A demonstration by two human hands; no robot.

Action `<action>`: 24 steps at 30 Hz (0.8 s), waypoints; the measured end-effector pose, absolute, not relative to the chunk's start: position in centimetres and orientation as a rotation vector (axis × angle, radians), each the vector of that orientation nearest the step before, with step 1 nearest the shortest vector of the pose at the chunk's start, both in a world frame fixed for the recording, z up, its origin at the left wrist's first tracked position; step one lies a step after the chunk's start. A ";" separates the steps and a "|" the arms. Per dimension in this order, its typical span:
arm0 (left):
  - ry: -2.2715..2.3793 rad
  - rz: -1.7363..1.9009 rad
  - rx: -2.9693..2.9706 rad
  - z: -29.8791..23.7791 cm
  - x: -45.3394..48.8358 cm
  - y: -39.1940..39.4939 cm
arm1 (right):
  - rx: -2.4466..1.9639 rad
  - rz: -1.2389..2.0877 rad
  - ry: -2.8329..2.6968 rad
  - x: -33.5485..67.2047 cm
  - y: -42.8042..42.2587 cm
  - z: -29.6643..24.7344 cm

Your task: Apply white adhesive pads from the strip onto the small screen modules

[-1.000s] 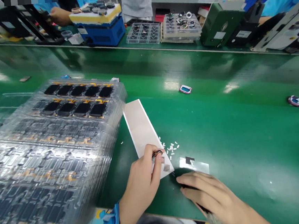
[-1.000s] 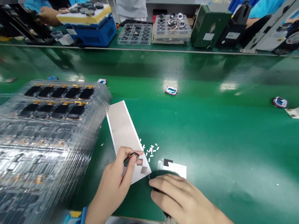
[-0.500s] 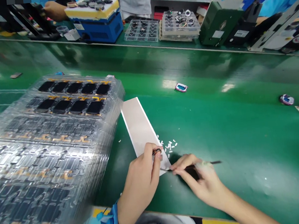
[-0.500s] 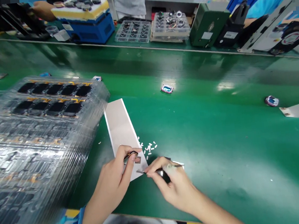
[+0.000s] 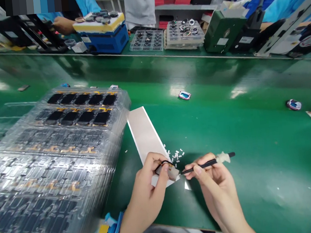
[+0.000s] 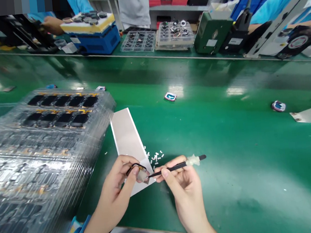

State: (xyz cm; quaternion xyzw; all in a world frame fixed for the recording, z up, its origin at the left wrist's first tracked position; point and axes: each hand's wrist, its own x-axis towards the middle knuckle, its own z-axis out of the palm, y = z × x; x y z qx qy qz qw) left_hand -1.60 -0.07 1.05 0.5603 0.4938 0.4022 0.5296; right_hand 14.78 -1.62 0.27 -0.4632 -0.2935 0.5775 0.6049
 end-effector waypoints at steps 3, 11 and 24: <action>1.179 0.976 1.322 1.0 -1.6 0.1 | -1.065 1.211 -0.734 14.1 -2.0 0.3; 1.070 1.007 1.022 0.9 -1.7 0.2 | -0.972 0.960 -1.121 13.9 -3.0 0.9; 0.958 0.910 0.999 1.1 -1.8 0.0 | -1.066 1.054 -0.751 13.4 -2.4 -0.5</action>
